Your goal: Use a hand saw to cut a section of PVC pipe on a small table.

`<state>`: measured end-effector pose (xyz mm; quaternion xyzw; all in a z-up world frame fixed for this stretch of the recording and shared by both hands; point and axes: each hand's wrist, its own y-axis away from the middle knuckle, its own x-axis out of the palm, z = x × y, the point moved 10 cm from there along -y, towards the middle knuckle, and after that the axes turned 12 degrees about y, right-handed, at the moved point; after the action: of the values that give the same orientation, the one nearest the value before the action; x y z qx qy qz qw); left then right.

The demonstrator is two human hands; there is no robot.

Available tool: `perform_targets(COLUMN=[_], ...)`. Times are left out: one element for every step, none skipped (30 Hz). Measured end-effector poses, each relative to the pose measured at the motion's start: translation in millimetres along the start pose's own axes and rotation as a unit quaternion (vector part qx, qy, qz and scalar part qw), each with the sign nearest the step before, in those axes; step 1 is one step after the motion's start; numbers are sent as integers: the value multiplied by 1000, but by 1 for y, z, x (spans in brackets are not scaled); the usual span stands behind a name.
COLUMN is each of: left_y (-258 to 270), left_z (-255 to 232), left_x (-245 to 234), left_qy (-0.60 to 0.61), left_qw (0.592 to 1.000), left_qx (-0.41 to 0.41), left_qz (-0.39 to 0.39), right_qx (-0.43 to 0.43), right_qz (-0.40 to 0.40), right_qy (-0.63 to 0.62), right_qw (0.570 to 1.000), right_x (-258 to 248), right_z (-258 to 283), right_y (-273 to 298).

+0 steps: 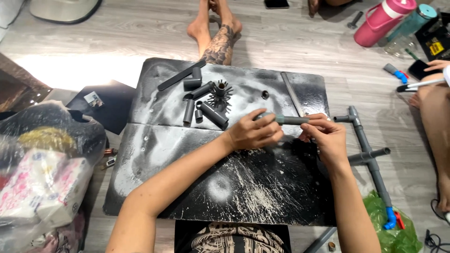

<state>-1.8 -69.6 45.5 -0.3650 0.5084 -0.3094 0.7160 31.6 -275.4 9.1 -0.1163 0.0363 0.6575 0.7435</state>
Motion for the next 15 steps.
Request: perform_targets(left_y=[-3, -6, -9, -11, -13, -14, -15, -15, -16, -15, -13, -11, -13, -15, -18], left_z=[-1, 1, 4, 3, 4, 6, 6, 8, 11, 12, 17, 22, 21, 21, 22], left_x=[-4, -9, -14, -16, -19, -21, -24, -25, -27, -26, -25, -24, -28, -30, -33], left_qy=[3, 11, 19, 22, 18, 14, 15, 14, 12, 14, 15, 16, 20, 27, 33], left_qw=[1000, 1000, 1000, 1000, 1000, 999, 999, 999, 998, 998, 997, 996, 996, 995, 995], left_qx=[0, -11, -21, -19, -25, -31, -31, -42, -54, -55, -74, -93, -92, -95, -97], left_qz=[0, -1, -1, 0, 3, 6, 6, 8, 11, 10, 5, 0, 1, 5, 9], right_qx=[2, -5, -14, -13, -10, -7, -6, -8, -10, -9, -49, -89, -84, -62, -39], right_qz=[-3, -1, 0, -3, -8, -12, -14, -48, -83, -83, -116, -147, -149, -150, -150], right_qy=[0, -1, -5, -6, -9, -12, -11, 17, 45, 46, 146, 245, 245, 296, 346], right_qw=[1000, 1000, 1000, 1000, 1000, 1000, 1000, 999, 996, 995, 981, 954, 954, 941, 925], right_x=[-1, 0, 1, 1, 0, 0, 0, -5, -12, -14, -21, -26, -28, -30, -33], right_z=[-2, -2, -3, -3, -4, -4, 3, 10, 19, 18, 27, 37, 33, 27, 22], right_y=[0, 0, 0, -1, -1, -2, 0, 3, 6, 4, 5, 7, 7, 6, 3])
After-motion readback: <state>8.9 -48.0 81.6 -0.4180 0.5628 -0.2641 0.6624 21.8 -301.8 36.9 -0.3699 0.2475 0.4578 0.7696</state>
